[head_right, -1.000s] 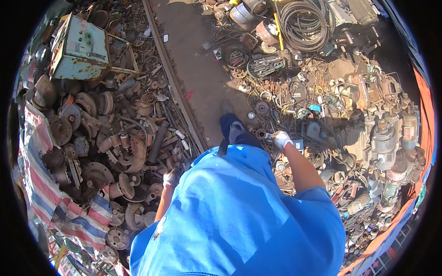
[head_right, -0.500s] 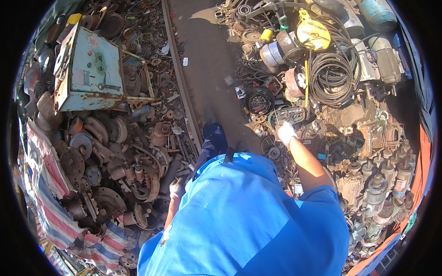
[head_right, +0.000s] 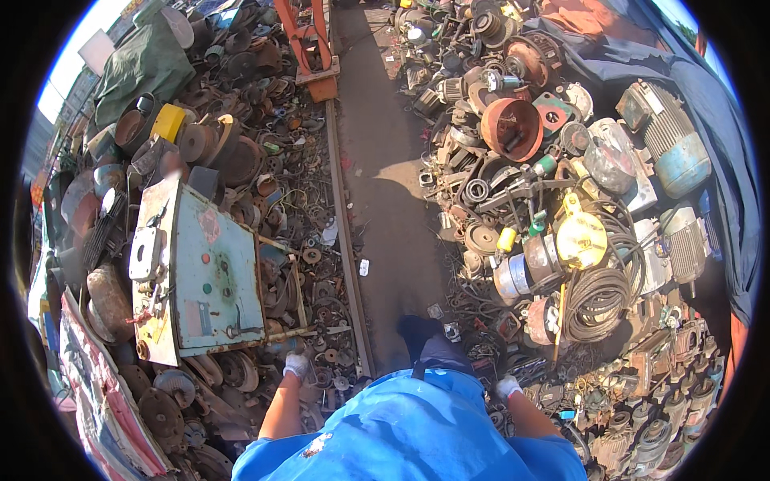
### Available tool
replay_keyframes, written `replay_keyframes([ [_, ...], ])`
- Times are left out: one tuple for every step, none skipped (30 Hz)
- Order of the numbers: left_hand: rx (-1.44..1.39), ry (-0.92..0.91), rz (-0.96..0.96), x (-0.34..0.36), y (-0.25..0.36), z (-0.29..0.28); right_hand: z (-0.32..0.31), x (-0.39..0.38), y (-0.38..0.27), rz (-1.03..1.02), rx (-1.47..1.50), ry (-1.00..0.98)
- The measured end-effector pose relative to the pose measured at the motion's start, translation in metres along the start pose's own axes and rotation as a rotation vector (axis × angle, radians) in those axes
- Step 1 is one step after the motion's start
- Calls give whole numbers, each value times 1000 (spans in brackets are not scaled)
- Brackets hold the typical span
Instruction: The person walks through a cluttered scrapyard, picks up a metal rod, and approaches a large engine-like machine. They use a hammer to strike parts of the machine repeatedly, appearing to attempt disassembly or adjustment.
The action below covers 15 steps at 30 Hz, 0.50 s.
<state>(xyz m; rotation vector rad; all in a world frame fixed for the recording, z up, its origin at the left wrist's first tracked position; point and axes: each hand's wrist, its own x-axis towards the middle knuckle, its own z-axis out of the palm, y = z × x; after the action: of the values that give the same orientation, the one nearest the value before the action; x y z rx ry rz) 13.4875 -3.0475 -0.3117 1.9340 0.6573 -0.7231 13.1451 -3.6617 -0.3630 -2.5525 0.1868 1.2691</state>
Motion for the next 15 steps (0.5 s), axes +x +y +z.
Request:
replay_keyframes([
  [53, 129, 121, 43, -2, -4, -25, 37, 1, 67, 279, 77],
  [18, 92, 90, 79, 8, -9, -56, 66, -11, 51, 296, 115],
  [-5, 76, 45, 104, 18, -25, -119, 95, -53, 324, 678, 30],
  [-36, 58, -13, 116, 25, -42, -229, 92, -120, 351, 843, -10],
  [-1, 36, 34, 120, 61, -2, -259, 108, -96, 351, 725, 35],
  [-88, 124, -23, 145, 39, -10, -297, 157, -103, 229, 601, 57],
  [149, 79, -28, 153, 62, 8, -333, 192, -88, 204, 528, 100],
  [387, 36, -36, 155, 79, 22, -369, 228, -74, 187, 569, 131],
  [77, -64, -260, 150, 107, 32, -411, 256, -71, 203, 710, 160],
  [435, 39, -157, 180, 46, -7, -470, 308, -115, 104, 900, 157],
  [478, -16, -101, 195, 56, 0, -525, 329, -123, 85, 1000, 219],
  [695, -124, 3, 194, 77, 2, -570, 340, -131, 66, 1064, 257],
  [885, -182, 116, 205, 88, 0, -610, 363, -148, -27, 1086, 310],
  [1000, -209, 192, 219, 101, -1, -650, 382, -161, -119, 1107, 364],
  [838, -197, 54, 237, 119, 2, -683, 395, -168, -129, 1087, 379],
])
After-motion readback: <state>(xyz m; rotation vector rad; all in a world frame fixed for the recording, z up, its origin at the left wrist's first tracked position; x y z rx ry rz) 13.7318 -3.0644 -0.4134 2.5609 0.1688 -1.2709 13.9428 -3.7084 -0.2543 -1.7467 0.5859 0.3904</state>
